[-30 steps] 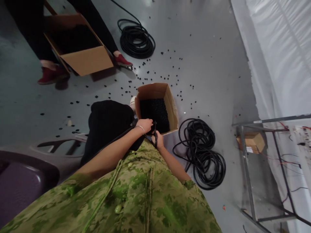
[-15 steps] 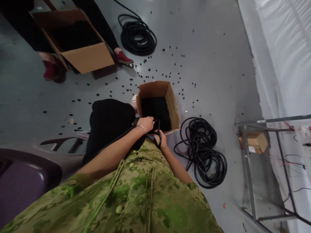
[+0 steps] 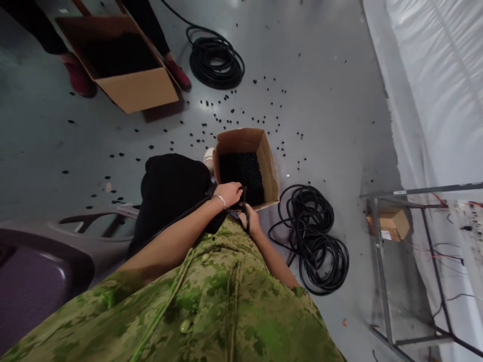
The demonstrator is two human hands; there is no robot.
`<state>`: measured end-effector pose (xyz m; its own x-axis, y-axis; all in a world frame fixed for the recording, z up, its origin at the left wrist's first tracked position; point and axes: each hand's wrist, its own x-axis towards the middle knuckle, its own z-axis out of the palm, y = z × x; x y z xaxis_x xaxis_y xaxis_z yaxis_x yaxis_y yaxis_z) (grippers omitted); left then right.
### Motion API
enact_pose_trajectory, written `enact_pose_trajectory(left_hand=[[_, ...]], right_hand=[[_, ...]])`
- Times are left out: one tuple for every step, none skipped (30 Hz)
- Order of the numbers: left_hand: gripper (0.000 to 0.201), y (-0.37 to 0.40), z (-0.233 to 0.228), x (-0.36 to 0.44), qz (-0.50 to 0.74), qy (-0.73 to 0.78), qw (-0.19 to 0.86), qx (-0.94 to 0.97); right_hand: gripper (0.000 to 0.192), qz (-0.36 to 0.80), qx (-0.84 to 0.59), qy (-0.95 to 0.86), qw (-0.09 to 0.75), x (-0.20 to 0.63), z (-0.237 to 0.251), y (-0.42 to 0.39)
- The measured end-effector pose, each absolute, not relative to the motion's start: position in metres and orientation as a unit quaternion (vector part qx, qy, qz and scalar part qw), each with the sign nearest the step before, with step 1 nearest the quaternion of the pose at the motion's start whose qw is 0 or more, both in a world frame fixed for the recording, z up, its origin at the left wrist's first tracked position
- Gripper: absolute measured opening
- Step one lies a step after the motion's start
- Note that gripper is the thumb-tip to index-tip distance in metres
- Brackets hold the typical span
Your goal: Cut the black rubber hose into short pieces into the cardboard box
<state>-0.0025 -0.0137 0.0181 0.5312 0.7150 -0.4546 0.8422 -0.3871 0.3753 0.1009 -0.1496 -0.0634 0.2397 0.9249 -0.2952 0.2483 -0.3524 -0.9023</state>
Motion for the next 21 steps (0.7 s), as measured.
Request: enact_pose_trajectory(left_hand=[[0.031,-0.0137,0.0179,-0.0025,-0.111,0.471,0.291,0.825],[0.031,-0.0136,0.0176,-0.0025,-0.112,0.471,0.293,0.824],[0.031,-0.0136,0.0174,-0.0026,-0.113,0.471,0.295,0.824],[0.032,-0.0136,0.0171,-0.0027,-0.115,0.471,0.296,0.823],[0.031,-0.0136,0.0168,-0.0029,-0.116,0.471,0.296,0.823],[0.031,-0.0136,0.0164,-0.003,-0.117,0.47,0.296,0.823],[0.031,-0.0137,0.0159,-0.0031,-0.118,0.469,0.294,0.824],[0.031,-0.0137,0.0154,-0.0032,-0.118,0.467,0.291,0.826],[0.031,-0.0137,0.0149,-0.0032,-0.118,0.466,0.289,0.828],[0.031,-0.0137,0.0144,-0.0032,-0.118,0.464,0.288,0.83],[0.03,-0.0137,0.0139,-0.0032,-0.119,0.462,0.287,0.831],[0.03,-0.0136,0.0134,-0.0031,-0.121,0.461,0.288,0.831],[0.03,-0.0135,0.013,-0.0029,-0.124,0.46,0.289,0.831],[0.03,-0.0134,0.0126,-0.0028,-0.126,0.46,0.29,0.83],[0.031,-0.0133,0.0123,-0.0026,-0.129,0.461,0.29,0.829],[0.031,-0.0131,0.012,-0.0025,-0.131,0.463,0.29,0.827],[0.031,-0.013,0.0119,-0.0024,-0.133,0.465,0.289,0.826],[0.031,-0.0128,0.0117,-0.0024,-0.134,0.466,0.289,0.825],[0.031,-0.0126,0.0117,-0.0024,-0.135,0.467,0.289,0.824],[0.031,-0.0124,0.0119,-0.0024,-0.136,0.467,0.29,0.824],[0.031,-0.0121,0.0121,-0.0025,-0.136,0.466,0.29,0.825]], right_hand=[[0.032,0.448,-0.691,-0.422,0.379,0.1009,-0.0635,-0.1498],[0.032,0.449,-0.692,-0.419,0.378,0.101,-0.0637,-0.15],[0.032,0.45,-0.694,-0.417,0.376,0.1012,-0.0639,-0.1502],[0.033,0.451,-0.696,-0.416,0.373,0.1014,-0.0641,-0.1504],[0.033,0.45,-0.698,-0.417,0.37,0.1016,-0.064,-0.1505],[0.034,0.448,-0.7,-0.418,0.367,0.1016,-0.0638,-0.1505],[0.034,0.446,-0.701,-0.421,0.364,0.1016,-0.0634,-0.1504],[0.034,0.442,-0.702,-0.424,0.363,0.1014,-0.0629,-0.1502],[0.034,0.438,-0.704,-0.427,0.362,0.1012,-0.0625,-0.1499],[0.034,0.434,-0.705,-0.429,0.361,0.1009,-0.0621,-0.1496],[0.033,0.431,-0.705,-0.431,0.362,0.1006,-0.062,-0.1493],[0.032,0.427,-0.704,-0.434,0.365,0.1003,-0.062,-0.1491],[0.032,0.423,-0.704,-0.436,0.368,0.0999,-0.0623,-0.1488],[0.031,0.42,-0.703,-0.437,0.371,0.0996,-0.0626,-0.1487],[0.03,0.418,-0.704,-0.436,0.373,0.0993,-0.063,-0.1485],[0.03,0.417,-0.705,-0.434,0.374,0.099,-0.0633,-0.1483],[0.029,0.418,-0.707,-0.432,0.374,0.0988,-0.0634,-0.1481],[0.028,0.419,-0.708,-0.429,0.372,0.0986,-0.0634,-0.1478],[0.027,0.42,-0.709,-0.428,0.37,0.0985,-0.0631,-0.1476],[0.026,0.42,-0.709,-0.428,0.37,0.0985,-0.0626,-0.1474],[0.026,0.42,-0.709,-0.428,0.371,0.0984,-0.0619,-0.1472]])
